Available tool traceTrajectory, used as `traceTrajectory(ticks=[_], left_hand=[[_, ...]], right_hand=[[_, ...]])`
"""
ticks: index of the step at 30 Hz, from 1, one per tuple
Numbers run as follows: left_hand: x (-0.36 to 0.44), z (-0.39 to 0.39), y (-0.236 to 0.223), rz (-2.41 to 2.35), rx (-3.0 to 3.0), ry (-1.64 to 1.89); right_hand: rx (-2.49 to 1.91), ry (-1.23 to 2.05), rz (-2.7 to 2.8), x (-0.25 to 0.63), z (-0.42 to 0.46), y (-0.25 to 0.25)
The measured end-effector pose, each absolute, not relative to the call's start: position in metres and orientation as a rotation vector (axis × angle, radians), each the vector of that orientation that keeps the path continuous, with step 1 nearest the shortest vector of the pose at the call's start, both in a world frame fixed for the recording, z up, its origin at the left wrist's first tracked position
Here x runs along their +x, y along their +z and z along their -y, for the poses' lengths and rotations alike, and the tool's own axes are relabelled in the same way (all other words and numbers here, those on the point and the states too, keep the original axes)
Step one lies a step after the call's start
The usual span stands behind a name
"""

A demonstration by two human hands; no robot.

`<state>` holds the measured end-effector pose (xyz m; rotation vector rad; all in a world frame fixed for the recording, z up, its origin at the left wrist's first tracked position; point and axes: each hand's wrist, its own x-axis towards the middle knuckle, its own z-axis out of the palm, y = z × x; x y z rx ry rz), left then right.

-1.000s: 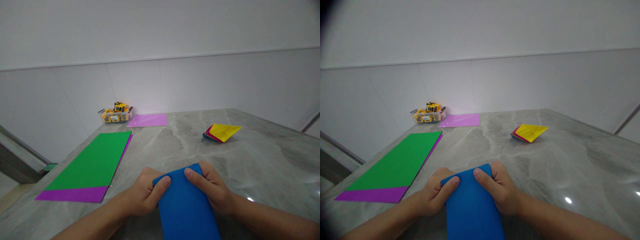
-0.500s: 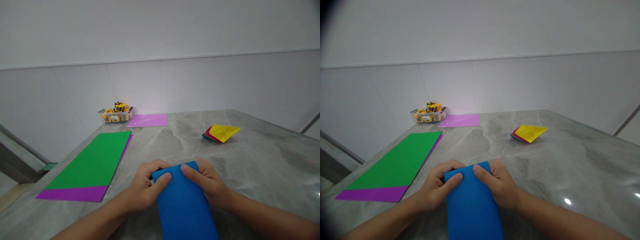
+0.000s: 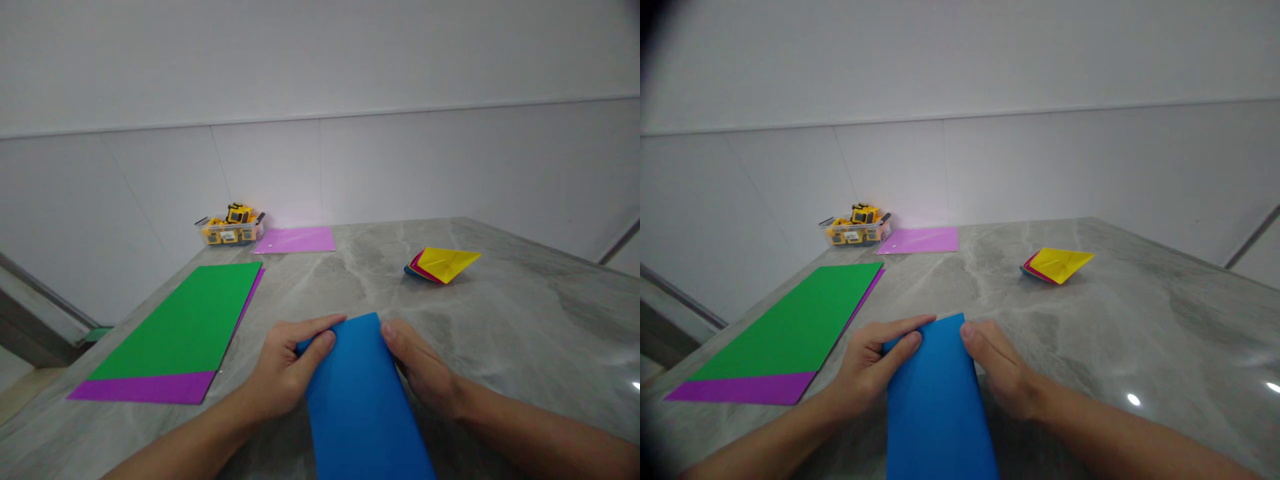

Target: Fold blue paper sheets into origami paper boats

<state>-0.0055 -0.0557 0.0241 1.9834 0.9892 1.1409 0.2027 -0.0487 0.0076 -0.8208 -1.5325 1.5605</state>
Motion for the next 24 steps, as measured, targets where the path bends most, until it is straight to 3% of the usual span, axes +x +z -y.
traceTrajectory(ticks=[6,12,24], left_hand=[[-0.005,0.06,0.024,-0.87,2.031,1.113],[-0.006,0.061,0.018,-0.849,2.097,1.133],[-0.004,0.067,0.026,-0.793,2.262,1.231]], right_hand=[[-0.851,1.474,1.615,0.203,0.054,0.009],[-0.874,0.951,1.746,0.203,0.058,0.015],[-0.726,0.593,1.987,0.202,0.058,0.023]])
